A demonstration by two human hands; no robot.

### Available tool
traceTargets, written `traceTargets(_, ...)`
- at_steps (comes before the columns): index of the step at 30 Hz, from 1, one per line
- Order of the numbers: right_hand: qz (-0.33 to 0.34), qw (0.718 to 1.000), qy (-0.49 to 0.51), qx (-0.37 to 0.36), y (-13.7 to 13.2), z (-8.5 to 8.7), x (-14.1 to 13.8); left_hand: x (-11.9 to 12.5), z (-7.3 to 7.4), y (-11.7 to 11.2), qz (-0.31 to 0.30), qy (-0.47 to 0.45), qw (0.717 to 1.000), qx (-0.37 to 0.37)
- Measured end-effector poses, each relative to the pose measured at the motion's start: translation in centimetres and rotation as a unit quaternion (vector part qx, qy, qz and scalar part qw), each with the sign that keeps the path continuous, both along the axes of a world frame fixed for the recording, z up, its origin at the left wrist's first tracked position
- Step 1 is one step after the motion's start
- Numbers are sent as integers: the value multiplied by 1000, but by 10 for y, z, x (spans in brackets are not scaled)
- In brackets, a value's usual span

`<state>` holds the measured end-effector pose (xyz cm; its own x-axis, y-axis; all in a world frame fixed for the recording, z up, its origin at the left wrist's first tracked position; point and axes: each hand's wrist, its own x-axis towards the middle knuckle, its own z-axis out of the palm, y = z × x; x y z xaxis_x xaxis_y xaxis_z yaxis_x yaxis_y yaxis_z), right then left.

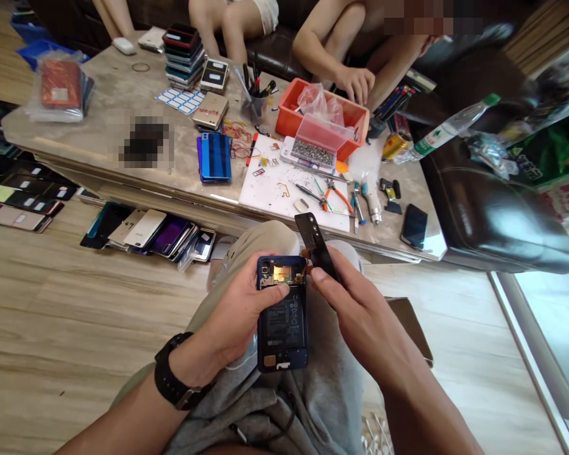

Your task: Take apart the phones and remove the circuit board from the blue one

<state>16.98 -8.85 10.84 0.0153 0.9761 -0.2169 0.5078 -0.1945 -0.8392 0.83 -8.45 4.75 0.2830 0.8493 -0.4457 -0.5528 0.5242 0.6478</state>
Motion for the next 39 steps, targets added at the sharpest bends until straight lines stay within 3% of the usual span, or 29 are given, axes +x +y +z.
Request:
traceTargets(5,-11,1000,3,-26,-2,-1,2,2,3,-2,-45,-42,998,-21)
traceTargets(13,-22,999,17,-34,-5,-3,9,11,3,-5,-14,-3,999,-52)
traceTargets(18,-20,999,-14,-40,-17,-6,12,14,8,-5,-2,-59,996,-69)
traceTargets(26,-29,997,-27,-69,-39,-17,13,22,12,-1,68,-108,986,-106)
traceTargets(34,10,990,-136,-46,-23,-1,9,30,25,4,95,-182,966,-157)
traceTargets(39,28,987,-155,-44,-8,7,7,35,30,9,113,-217,954,-171)
